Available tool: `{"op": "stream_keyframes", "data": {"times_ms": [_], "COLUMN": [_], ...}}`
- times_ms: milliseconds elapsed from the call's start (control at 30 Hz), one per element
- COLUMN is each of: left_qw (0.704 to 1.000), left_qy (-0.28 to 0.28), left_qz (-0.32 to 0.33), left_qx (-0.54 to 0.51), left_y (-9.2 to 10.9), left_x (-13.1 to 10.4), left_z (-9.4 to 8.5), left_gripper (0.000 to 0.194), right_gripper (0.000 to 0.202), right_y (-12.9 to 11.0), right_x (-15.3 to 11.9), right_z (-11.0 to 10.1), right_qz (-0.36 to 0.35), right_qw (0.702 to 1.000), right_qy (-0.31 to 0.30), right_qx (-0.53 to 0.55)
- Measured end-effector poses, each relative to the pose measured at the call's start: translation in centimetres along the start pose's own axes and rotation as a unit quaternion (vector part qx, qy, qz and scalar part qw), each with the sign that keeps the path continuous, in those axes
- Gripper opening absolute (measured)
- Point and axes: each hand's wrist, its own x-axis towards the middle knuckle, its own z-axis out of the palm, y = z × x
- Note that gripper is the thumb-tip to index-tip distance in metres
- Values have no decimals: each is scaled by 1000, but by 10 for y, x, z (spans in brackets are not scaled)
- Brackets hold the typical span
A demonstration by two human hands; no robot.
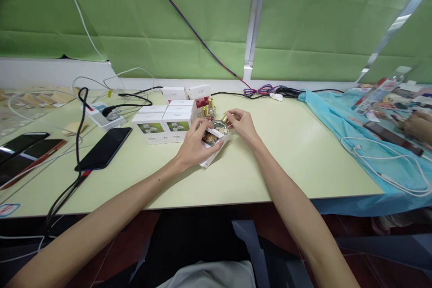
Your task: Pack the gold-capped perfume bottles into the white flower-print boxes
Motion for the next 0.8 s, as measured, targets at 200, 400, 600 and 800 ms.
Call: {"op": "stream_keyframes", "data": {"times_ms": [200,400,600,800], "left_qw": [1000,1000,1000,1000], "left_qy": [-1,0,-2,-5], "left_qz": [-2,1,-1,-1], "left_qx": [-1,-2,-6,-5], "left_y": [0,1,2,2], "left_x": [1,0,1,0], "left_z": [0,-1,-1,-2], "left_gripper": [38,37,37,37], "right_gripper": [42,40,35,26], "right_y": [0,-1,-3,-6], "right_x": [0,-1,-2,-2], "right_z": [0,1,1,2], "right_qz": [-1,-6,-1,9], "right_qw": [1000,1000,1000,1000], "right_qy": [-1,-1,4,9], "right_qx": [-4,-1,-10,1]}}
